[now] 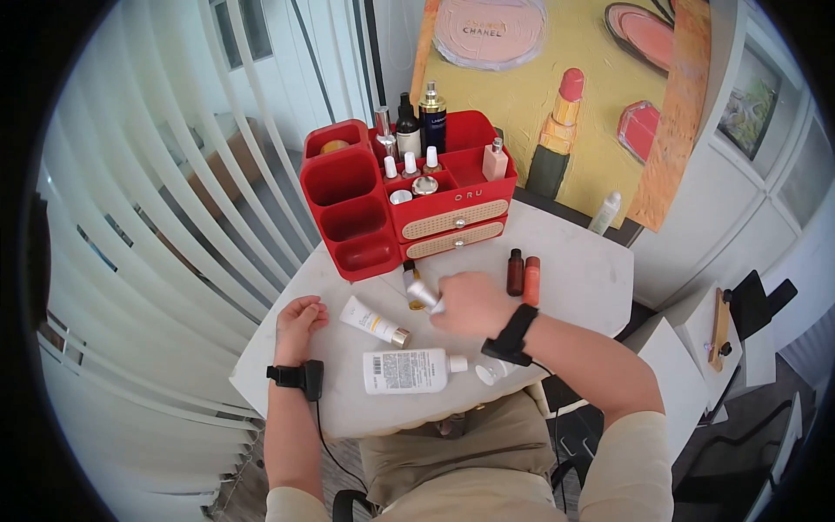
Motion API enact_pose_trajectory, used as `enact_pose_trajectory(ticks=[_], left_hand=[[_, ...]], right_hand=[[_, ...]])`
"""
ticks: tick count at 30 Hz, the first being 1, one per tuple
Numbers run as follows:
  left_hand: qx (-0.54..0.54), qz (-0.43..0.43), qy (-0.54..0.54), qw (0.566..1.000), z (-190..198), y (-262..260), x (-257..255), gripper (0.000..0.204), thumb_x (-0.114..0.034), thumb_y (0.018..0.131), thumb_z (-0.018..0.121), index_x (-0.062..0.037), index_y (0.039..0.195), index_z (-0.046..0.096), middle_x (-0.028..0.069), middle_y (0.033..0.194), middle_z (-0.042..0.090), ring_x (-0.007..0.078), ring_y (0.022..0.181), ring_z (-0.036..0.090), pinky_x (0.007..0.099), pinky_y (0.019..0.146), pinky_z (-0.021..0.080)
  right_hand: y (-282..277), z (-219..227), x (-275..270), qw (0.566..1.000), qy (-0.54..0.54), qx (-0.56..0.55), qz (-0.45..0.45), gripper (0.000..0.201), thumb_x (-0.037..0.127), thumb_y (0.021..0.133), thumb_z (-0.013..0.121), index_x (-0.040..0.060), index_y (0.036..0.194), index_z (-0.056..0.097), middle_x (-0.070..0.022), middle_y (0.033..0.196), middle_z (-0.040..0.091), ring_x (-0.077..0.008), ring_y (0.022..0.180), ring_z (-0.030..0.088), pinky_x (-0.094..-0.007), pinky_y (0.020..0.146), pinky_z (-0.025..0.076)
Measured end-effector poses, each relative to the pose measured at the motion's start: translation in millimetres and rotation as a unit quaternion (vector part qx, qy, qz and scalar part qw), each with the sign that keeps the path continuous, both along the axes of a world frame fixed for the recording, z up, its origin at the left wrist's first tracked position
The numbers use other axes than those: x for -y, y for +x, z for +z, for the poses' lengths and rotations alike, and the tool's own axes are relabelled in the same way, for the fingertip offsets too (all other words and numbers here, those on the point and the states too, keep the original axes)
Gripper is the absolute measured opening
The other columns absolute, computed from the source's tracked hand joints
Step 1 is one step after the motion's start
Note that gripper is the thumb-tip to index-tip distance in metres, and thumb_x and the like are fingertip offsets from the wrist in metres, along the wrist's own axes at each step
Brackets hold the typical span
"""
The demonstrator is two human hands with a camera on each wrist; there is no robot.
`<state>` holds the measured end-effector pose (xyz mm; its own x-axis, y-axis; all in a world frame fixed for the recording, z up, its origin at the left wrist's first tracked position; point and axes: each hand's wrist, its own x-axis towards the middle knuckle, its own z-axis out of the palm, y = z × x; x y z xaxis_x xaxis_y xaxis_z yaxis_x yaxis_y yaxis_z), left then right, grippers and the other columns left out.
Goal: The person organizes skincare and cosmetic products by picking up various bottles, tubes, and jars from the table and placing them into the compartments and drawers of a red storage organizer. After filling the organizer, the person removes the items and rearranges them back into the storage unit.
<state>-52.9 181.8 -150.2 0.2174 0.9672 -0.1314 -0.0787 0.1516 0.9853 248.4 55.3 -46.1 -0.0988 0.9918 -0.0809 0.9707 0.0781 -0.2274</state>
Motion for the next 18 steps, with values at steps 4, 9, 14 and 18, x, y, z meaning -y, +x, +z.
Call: enact_pose_trajectory(ticks=[4,9,14,18], left_hand=[[0.002,-0.001,0.000,1.000,-0.1,1.3,0.7,0.021,-0.007,0.091,0.057,0.0040,0.108,0.062,0.0085,0.092,0.067,0.0141,0.080,0.064,0.0264,0.077,0.054],[-0.018,-0.001,0.013,1.000,2.8,1.6,3.0,0.021,-0.008,0.091,0.056,0.0043,0.108,0.061,0.0083,0.092,0.067,0.0142,0.080,0.064,0.0262,0.076,0.053],[-0.010,-0.002,0.013,1.000,-1.2,0.3,0.7,0.020,-0.007,0.092,0.055,0.0035,0.108,0.061,0.0081,0.092,0.066,0.0148,0.080,0.064,0.0262,0.075,0.054],[-0.008,-0.006,0.009,1.000,-3.7,-0.2,-0.4,0.019,-0.007,0.092,0.056,0.0032,0.108,0.061,0.0080,0.092,0.066,0.0147,0.080,0.064,0.0264,0.075,0.054]], right_hand=[[24.3,42.6,-3.4,0.958,0.176,-0.167,-0.155,0.030,0.029,0.076,0.072,0.0022,0.087,0.063,-0.0124,0.072,0.064,-0.0265,0.072,0.065,-0.0372,0.064,0.048],[62.9,69.7,-49.0,0.887,0.374,-0.196,-0.187,0.029,0.023,0.078,0.070,-0.0011,0.092,0.062,-0.0171,0.085,0.064,-0.0330,0.077,0.063,-0.0412,0.071,0.050],[75.3,59.9,-101.7,0.896,0.353,-0.179,-0.203,0.028,0.021,0.079,0.068,-0.0015,0.095,0.062,-0.0201,0.091,0.064,-0.0355,0.087,0.063,-0.0432,0.078,0.050],[74.3,57.2,-129.4,0.908,0.322,-0.102,-0.246,0.024,0.021,0.079,0.068,0.0016,0.093,0.064,-0.0198,0.092,0.066,-0.0365,0.090,0.064,-0.0450,0.082,0.051]])
